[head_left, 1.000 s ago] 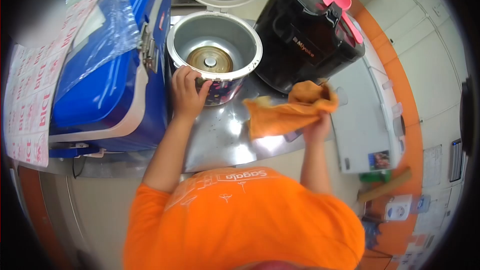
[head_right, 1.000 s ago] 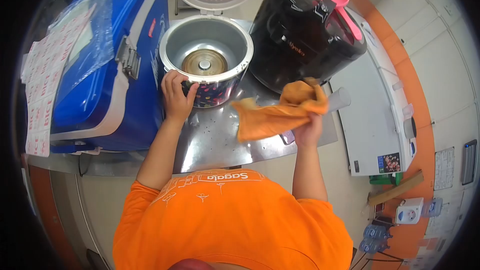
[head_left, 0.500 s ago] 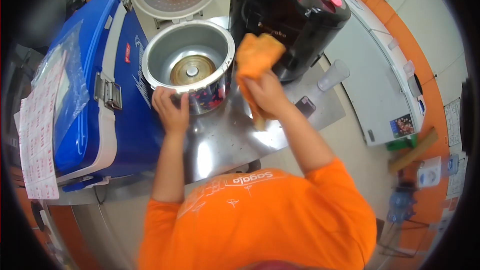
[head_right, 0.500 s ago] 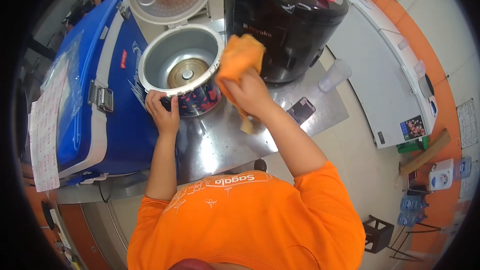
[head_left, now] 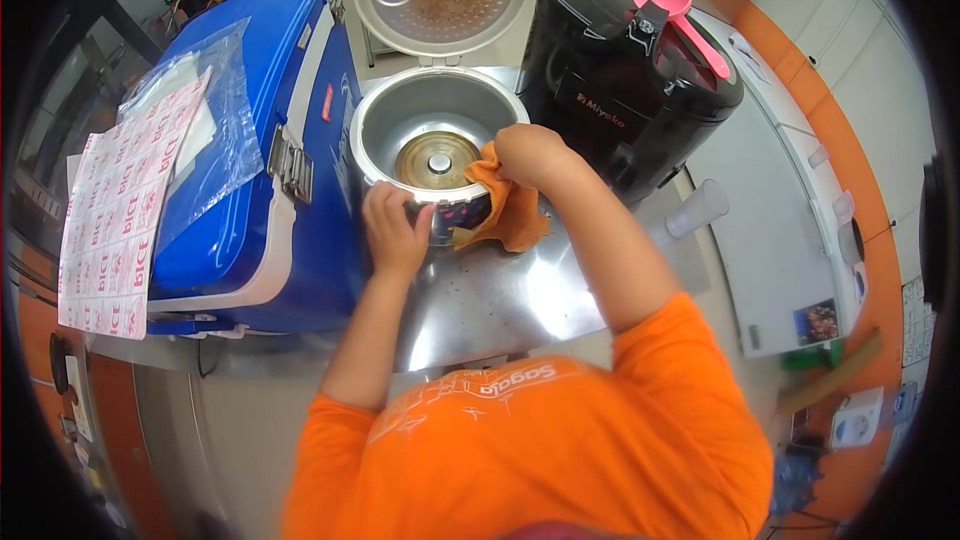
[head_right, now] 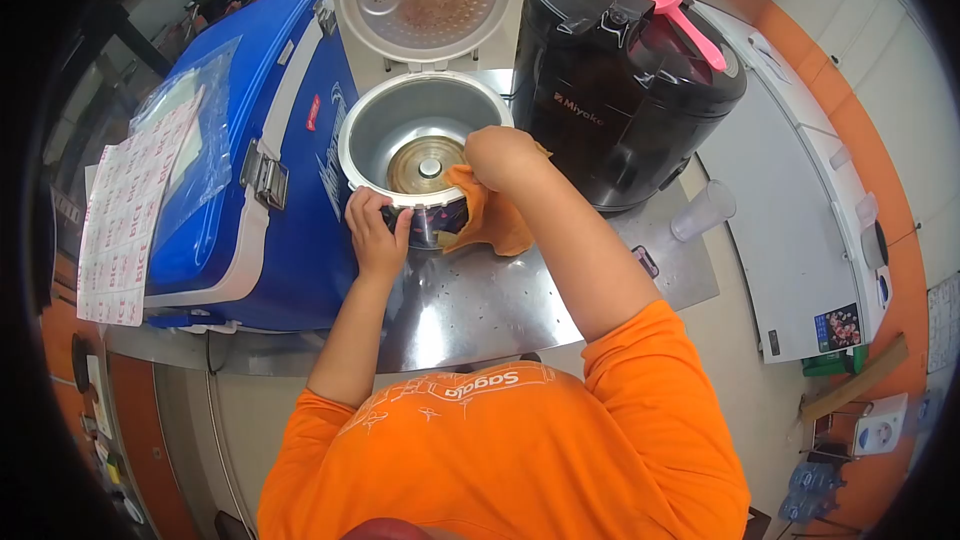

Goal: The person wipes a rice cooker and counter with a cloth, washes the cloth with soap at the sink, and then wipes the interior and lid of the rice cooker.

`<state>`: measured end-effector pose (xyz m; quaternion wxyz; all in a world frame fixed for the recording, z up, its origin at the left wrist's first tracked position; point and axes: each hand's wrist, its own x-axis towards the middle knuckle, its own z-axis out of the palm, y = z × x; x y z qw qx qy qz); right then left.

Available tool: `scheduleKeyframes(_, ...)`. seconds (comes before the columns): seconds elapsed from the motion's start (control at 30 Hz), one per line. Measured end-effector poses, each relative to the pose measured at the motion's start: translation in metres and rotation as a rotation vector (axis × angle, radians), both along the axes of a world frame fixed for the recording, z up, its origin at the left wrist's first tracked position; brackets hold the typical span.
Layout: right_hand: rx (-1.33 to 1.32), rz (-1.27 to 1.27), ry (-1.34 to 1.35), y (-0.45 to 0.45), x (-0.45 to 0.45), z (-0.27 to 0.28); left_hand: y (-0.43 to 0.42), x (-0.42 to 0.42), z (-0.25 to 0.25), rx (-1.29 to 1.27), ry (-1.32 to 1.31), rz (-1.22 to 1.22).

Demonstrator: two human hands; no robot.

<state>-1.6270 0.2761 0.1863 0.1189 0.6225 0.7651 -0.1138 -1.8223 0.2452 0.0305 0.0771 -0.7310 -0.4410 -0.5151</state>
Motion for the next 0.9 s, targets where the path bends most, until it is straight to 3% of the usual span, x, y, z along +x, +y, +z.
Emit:
scheduleKeyframes(0.27,0.182,0.089,0.037,0.005,0.018,-0.025,0.002,-0.003,0.003,0.041,0.031,0.001)
scheduleKeyframes(0.33,0.141,0.087,0.254,-0.018,0.034,-0.021,0.004,-0.008,0.006,0.035,0.041,0.0)
scheduleKeyframes(0.43,-0.099,-0.145,1.277,-0.072,0.078,-0.051,0.003,-0.005,0.007,0.013,-0.001,-0.003)
scheduleKeyframes(0.47,-0.109,-0.175,1.291,-0.084,0.095,-0.082,0.002,-0.004,0.009,0.021,-0.022,0.0)
scheduleKeyframes(0.5,0.041,-0.21,0.972,-0.107,0.088,-0.085,0.002,-0.004,0.008,0.027,-0.034,-0.003)
scheduleKeyframes(0.6,-0.031,-0.522,1.186,-0.15,0.088,-0.1,-0.004,-0.006,0.007,0.0,-0.027,-0.019)
scheduleKeyframes(0.67,-0.025,-0.378,1.305,-0.17,0.073,-0.109,-0.029,0.005,0.009,-0.016,-0.079,-0.008)
scheduleKeyframes(0.7,-0.058,-0.247,1.221,-0.179,0.061,-0.115,-0.049,0.009,0.006,-0.115,-0.139,-0.131)
scheduleKeyframes(0.73,0.252,-0.055,1.402,-0.177,0.047,-0.139,-0.063,0.015,0.011,-0.22,-0.143,-0.39)
scheduleKeyframes(0.77,0.148,-0.127,1.47,-0.186,0.036,-0.127,-0.077,0.021,0.013,-0.328,-0.148,-0.64)
scheduleKeyframes(0.8,0.209,-0.057,1.379,-0.186,0.032,-0.144,-0.096,0.031,0.006,-0.707,-0.229,-0.767)
scheduleKeyframes(0.83,0.058,-0.087,1.399,-0.192,0.037,-0.134,-0.111,0.039,-0.003,-1.094,-0.309,-0.867)
scheduleKeyframes(0.9,-0.09,-0.046,1.368,-0.197,0.06,-0.132,-0.113,0.042,-0.018,-1.232,-0.304,-0.86)
